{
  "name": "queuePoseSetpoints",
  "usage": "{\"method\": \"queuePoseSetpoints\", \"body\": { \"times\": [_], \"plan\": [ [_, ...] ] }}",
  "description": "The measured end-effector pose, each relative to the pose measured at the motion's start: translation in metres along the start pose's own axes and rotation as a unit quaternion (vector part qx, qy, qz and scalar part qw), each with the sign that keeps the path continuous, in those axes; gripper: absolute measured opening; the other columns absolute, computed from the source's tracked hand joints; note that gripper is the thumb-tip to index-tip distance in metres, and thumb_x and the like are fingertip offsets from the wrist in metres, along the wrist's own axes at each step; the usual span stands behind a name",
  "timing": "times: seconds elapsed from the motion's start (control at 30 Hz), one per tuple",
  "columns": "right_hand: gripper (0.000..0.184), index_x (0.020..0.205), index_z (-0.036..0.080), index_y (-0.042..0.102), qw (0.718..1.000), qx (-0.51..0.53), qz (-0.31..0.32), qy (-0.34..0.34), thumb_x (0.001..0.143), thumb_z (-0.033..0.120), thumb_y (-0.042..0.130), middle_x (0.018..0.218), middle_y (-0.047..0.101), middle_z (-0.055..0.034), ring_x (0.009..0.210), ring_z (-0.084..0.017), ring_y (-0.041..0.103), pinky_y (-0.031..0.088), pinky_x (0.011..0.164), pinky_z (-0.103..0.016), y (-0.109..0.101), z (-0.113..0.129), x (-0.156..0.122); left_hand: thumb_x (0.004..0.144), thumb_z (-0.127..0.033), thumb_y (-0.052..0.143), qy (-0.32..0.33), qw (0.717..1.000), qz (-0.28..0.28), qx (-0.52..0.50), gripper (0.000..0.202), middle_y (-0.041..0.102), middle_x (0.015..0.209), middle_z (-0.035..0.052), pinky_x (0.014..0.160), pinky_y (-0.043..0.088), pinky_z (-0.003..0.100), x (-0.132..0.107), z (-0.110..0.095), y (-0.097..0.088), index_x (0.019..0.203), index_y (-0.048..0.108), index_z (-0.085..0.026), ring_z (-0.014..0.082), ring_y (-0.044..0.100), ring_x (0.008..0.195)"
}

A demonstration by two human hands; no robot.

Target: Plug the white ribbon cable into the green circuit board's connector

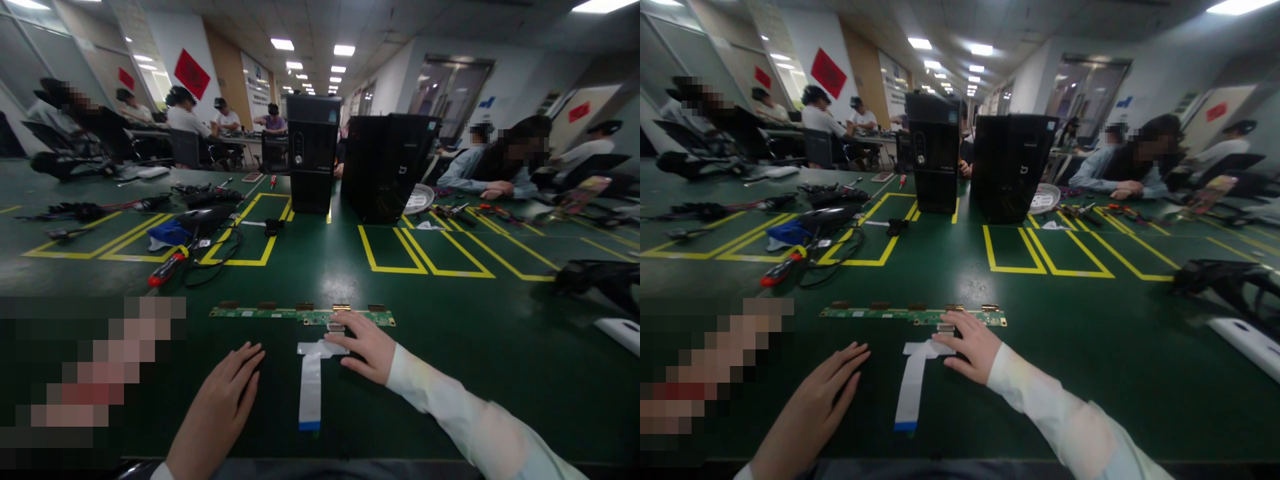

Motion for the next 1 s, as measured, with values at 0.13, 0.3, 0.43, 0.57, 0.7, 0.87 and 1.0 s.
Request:
{"method": "queuePoseSetpoints", "body": {
  "times": [0.13, 0.3, 0.43, 0.57, 0.7, 0.87, 1.0],
  "plan": [
    [0.046, 0.134, 0.026, 0.050, 1.000, -0.009, 0.008, 0.025, 0.090, 0.041, 0.049, 0.146, 0.036, -0.0120, 0.136, -0.028, 0.029, 0.026, 0.110, -0.051, 0.001, -0.003, 0.002, 0.095, -0.034, 0.038, -0.004, 1.000, 0.003, 0.000, 0.037, 0.053, 0.135, 0.0080, 0.105, 0.040, 0.049, 0.000, 0.000, 0.000, 0.126, 0.054, -0.021, 0.0250, 0.049, 0.125],
    [0.046, 0.134, 0.027, 0.050, 0.999, -0.024, 0.013, 0.032, 0.090, 0.041, 0.051, 0.146, 0.037, -0.0106, 0.136, -0.029, 0.030, 0.025, 0.110, -0.052, 0.002, -0.005, 0.001, 0.095, -0.033, 0.038, -0.009, 1.000, 0.009, -0.002, 0.037, 0.053, 0.135, 0.0077, 0.105, 0.040, 0.049, -0.001, 0.002, 0.001, 0.127, 0.053, -0.021, 0.0247, 0.048, 0.125],
    [0.045, 0.134, 0.028, 0.050, 0.998, -0.031, 0.014, 0.047, 0.090, 0.040, 0.050, 0.146, 0.038, -0.0093, 0.135, -0.029, 0.032, 0.026, 0.108, -0.056, 0.002, -0.010, -0.005, 0.095, -0.032, 0.038, -0.010, 1.000, 0.009, -0.003, 0.037, 0.052, 0.136, 0.0081, 0.105, 0.040, 0.049, -0.001, 0.002, 0.001, 0.127, 0.053, -0.021, 0.0249, 0.047, 0.126],
    [0.044, 0.134, 0.029, 0.050, 0.998, -0.043, 0.006, 0.055, 0.091, 0.040, 0.048, 0.146, 0.037, -0.0104, 0.134, -0.029, 0.033, 0.027, 0.107, -0.057, 0.001, -0.019, -0.020, 0.094, -0.032, 0.039, -0.010, 1.000, 0.001, -0.004, 0.036, 0.052, 0.135, 0.0070, 0.105, 0.039, 0.048, 0.000, 0.000, 0.000, 0.127, 0.053, -0.023, 0.0245, 0.049, 0.125],
    [0.045, 0.135, 0.028, 0.050, 0.995, -0.063, -0.028, 0.076, 0.092, 0.042, 0.045, 0.146, 0.036, -0.0123, 0.134, -0.029, 0.034, 0.030, 0.106, -0.055, -0.005, -0.034, -0.051, 0.095, -0.034, 0.038, -0.005, 1.000, -0.014, -0.005, 0.037, 0.055, 0.133, 0.0074, 0.104, 0.041, 0.048, 0.001, 0.000, -0.002, 0.125, 0.055, -0.023, 0.0247, 0.051, 0.122],
    [0.046, 0.137, 0.029, 0.047, 0.985, -0.093, -0.063, 0.133, 0.094, 0.042, 0.039, 0.145, 0.038, -0.0103, 0.132, -0.029, 0.037, 0.034, 0.105, -0.055, -0.013, -0.064, -0.113, 0.094, -0.035, 0.039, -0.008, 1.000, -0.007, -0.003, 0.039, 0.053, 0.135, 0.0072, 0.104, 0.041, 0.048, -0.001, 0.003, 0.002, 0.129, 0.052, -0.023, 0.0250, 0.050, 0.123],
    [0.053, 0.140, 0.029, 0.043, 0.968, -0.138, -0.071, 0.196, 0.091, 0.050, 0.041, 0.148, 0.034, -0.0088, 0.131, -0.031, 0.038, 0.036, 0.103, -0.056, -0.019, -0.090, -0.172, 0.094, -0.037, 0.039, -0.016, 1.000, -0.002, -0.005, 0.040, 0.051, 0.137, 0.0074, 0.103, 0.041, 0.049, -0.002, 0.006, 0.003, 0.130, 0.051, -0.023, 0.0264, 0.050, 0.124]
  ]
}}
Point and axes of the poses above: each hand's wrist, its own x-axis towards the middle knuckle, its own y-axis out of the palm, z = x × y, the point moved 9 cm from there along x, towards the middle knuckle
